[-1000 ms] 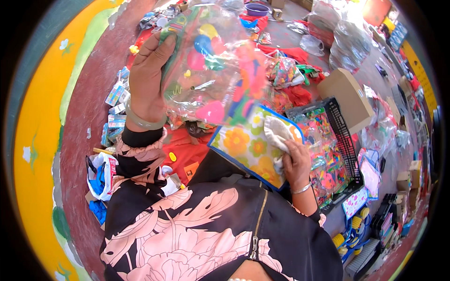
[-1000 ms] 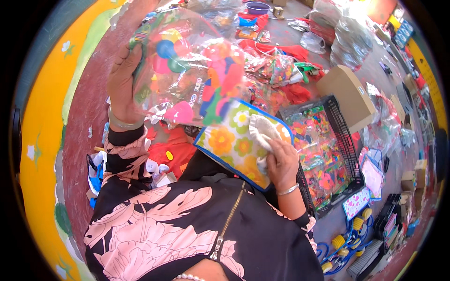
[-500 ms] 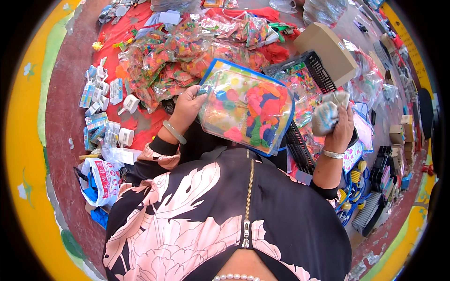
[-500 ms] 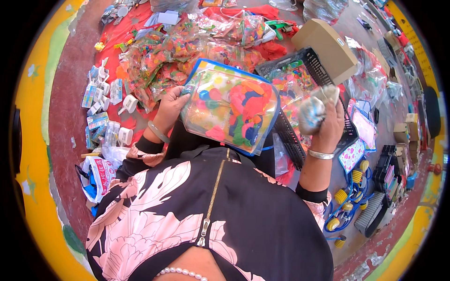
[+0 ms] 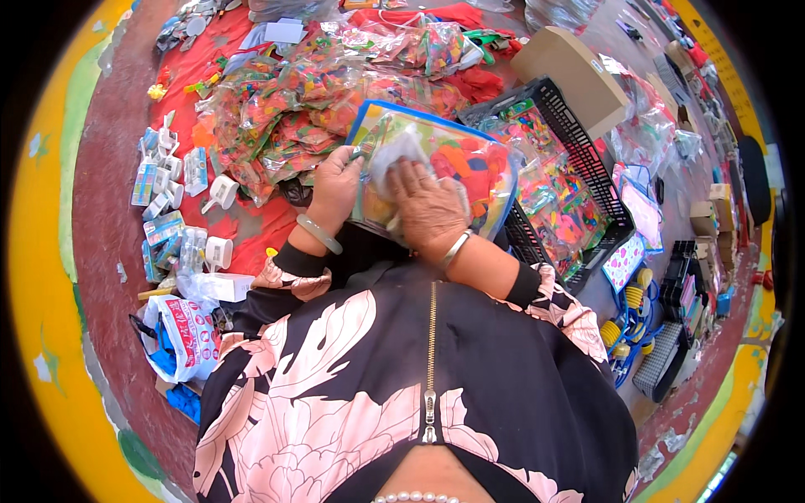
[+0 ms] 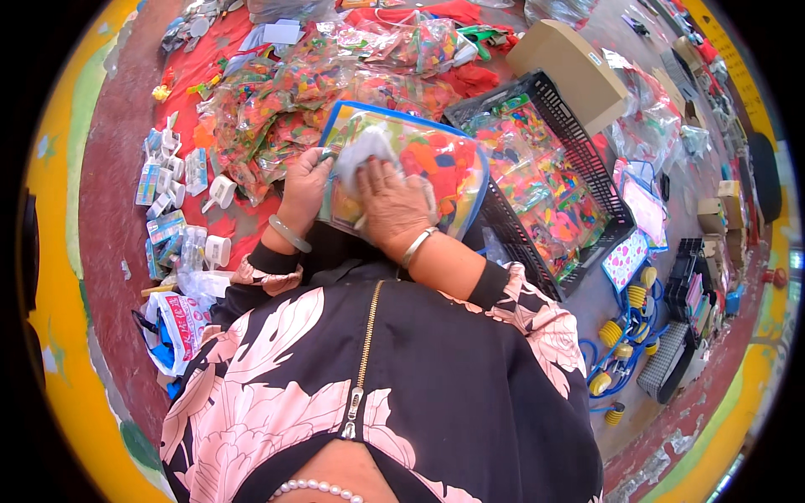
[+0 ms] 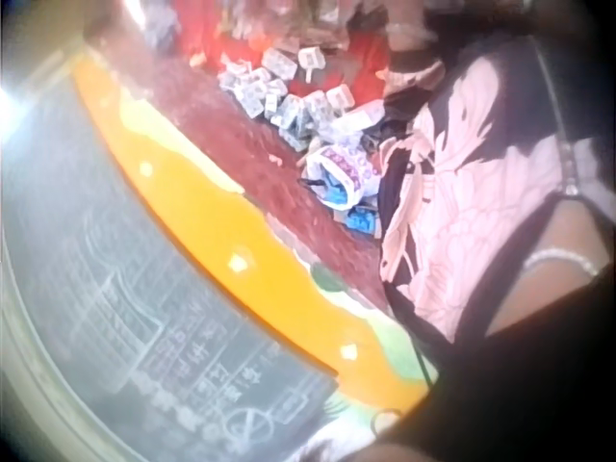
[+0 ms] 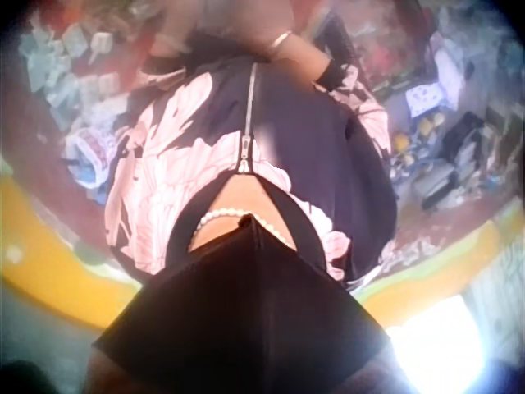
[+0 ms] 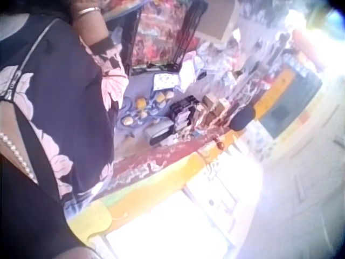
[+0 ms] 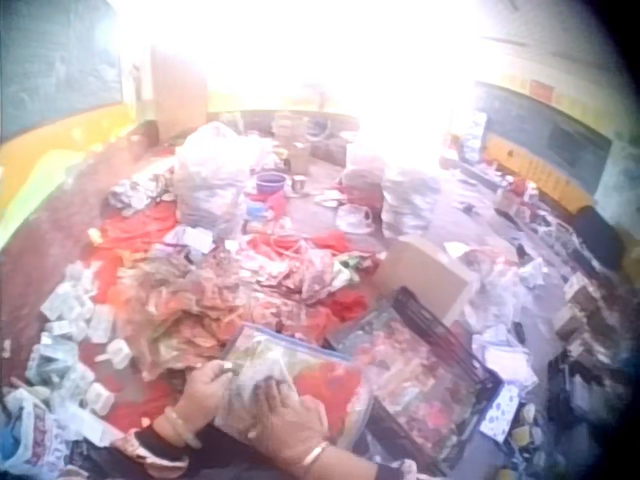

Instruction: The person repeatedly picks up small, colorful plastic toys from a pile on the floor and places them into a clear plastic bag. They then wipe the exterior of the bag with a white cloth before placing it into a black basket. This cycle of picking, packing, wiping, and placing is repeated multiple times throughout the clip.

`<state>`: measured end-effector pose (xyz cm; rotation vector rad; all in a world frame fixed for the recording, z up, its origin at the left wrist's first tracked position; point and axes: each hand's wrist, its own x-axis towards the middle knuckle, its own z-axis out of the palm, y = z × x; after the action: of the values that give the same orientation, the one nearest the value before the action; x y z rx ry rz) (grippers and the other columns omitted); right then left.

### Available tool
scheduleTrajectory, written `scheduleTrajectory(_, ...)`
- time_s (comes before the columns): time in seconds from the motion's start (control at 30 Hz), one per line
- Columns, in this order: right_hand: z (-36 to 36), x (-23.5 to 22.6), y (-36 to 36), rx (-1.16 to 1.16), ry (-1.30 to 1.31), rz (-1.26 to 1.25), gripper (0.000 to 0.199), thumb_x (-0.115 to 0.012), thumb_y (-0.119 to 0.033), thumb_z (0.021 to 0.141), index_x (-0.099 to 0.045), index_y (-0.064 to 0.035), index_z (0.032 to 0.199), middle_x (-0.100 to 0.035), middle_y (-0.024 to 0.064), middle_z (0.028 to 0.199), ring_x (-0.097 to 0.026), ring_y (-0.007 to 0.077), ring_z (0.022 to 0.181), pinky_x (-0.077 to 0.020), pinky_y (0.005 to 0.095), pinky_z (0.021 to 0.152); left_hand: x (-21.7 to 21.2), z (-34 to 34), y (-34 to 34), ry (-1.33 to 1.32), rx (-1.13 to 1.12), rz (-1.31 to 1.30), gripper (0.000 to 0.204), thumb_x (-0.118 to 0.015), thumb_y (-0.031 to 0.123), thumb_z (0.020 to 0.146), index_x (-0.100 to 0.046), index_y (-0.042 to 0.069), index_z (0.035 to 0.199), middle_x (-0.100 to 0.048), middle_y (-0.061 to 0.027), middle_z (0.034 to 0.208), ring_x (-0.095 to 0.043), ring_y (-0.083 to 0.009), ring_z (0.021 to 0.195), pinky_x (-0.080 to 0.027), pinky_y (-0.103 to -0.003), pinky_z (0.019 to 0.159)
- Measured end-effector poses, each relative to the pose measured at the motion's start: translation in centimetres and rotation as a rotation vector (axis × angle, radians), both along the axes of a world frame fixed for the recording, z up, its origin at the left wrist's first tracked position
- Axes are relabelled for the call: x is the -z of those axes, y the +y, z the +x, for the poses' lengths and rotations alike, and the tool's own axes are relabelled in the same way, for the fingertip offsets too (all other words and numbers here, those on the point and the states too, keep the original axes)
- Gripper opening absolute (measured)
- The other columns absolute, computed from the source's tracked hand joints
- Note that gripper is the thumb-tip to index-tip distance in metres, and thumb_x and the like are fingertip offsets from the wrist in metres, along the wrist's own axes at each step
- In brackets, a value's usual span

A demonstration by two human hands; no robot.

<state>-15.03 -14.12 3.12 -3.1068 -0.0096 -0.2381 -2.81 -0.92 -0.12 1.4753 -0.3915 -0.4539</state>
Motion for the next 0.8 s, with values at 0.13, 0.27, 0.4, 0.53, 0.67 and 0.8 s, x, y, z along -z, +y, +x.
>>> scheduleTrajectory(0.13, -1.0, -1.2, -2.2, 0.095, -0.033, -0.069, 0.047, -0.048, -0.019, 0.08, -0.049, -0.0091, 0.126, -0.046, 0.0114, 0.135, -0.045, 0.0238, 0.124, -0.0372, 0.0426, 0.085, -1.1, -0.6, -0.1, 0.039, -0.028, -0.033, 0.015, -0.048, 0.004, 0.092, -0.058, -0.002, 0.101, -0.062, -0.0028, 0.09, -0.056, -0.0059, 0.076, -0.047, -0.021, 0.069)
scheduleTrajectory(0.27, -1.7, -2.1, -5.4, 0.232, -0.09, -0.016, 0.045, -0.048, -0.015, 0.08, -0.052, -0.0069, 0.124, -0.049, 0.0155, 0.132, -0.047, 0.0276, 0.121, -0.0384, 0.0444, 0.094, -0.8, -0.4, 0.0, 0.078, -0.024, -0.06, 0.015, -0.048, 0.003, 0.091, -0.058, -0.003, 0.1, -0.063, -0.0029, 0.089, -0.057, -0.0057, 0.076, -0.047, -0.021, 0.069)
scheduleTrajectory(0.4, -2.4, -1.1, -9.1, 0.21, -0.139, 0.232, 0.044, -0.049, -0.01, 0.08, -0.051, -0.0015, 0.124, -0.05, 0.0202, 0.128, -0.048, 0.0347, 0.117, -0.0379, 0.0408, 0.099, -0.3, -0.1, 0.1, 0.148, -0.026, -0.105, 0.014, -0.049, 0.003, 0.091, -0.058, -0.002, 0.099, -0.062, -0.0019, 0.089, -0.056, -0.0054, 0.077, -0.047, -0.021, 0.07)
scheduleTrajectory(0.53, -4.4, 0.2, -12.6, 0.366, -0.052, 0.471, 0.042, -0.048, -0.003, 0.079, -0.055, -0.0046, 0.121, -0.053, 0.0189, 0.124, -0.051, 0.0333, 0.112, -0.0411, 0.0375, 0.096, 0.6, 0.3, 0.2, 0.105, -0.021, -0.08, 0.013, -0.05, 0.003, 0.09, -0.057, -0.001, 0.1, -0.061, -0.0014, 0.089, -0.056, -0.006, 0.077, -0.048, -0.021, 0.07)
scheduleTrajectory(0.67, -8.3, 1.6, -17.7, 0.6, -0.093, 0.51, 0.026, -0.049, 0.0, 0.073, -0.07, -0.0053, 0.086, -0.067, 0.0138, 0.092, -0.064, 0.0258, 0.086, -0.0491, 0.0317, 0.08, -0.2, 0.0, 0.1, 0.223, -0.015, -0.169, 0.014, -0.052, 0.005, 0.09, -0.057, -0.001, 0.101, -0.061, -0.0012, 0.089, -0.057, -0.0063, 0.077, -0.047, -0.021, 0.069)
scheduleTrajectory(0.8, -10.0, -0.1, -19.9, 0.757, -0.24, 1.002, 0.019, -0.053, -0.004, 0.075, -0.07, 0.0, 0.082, -0.068, 0.009, 0.076, -0.064, 0.0159, 0.072, -0.0503, 0.0274, 0.069, -0.3, 0.8, 0.6, 0.168, 0.091, -0.047, 0.018, -0.051, 0.01, 0.092, -0.057, 0.0, 0.106, -0.06, -0.0006, 0.093, -0.056, -0.0051, 0.077, -0.046, -0.021, 0.068)
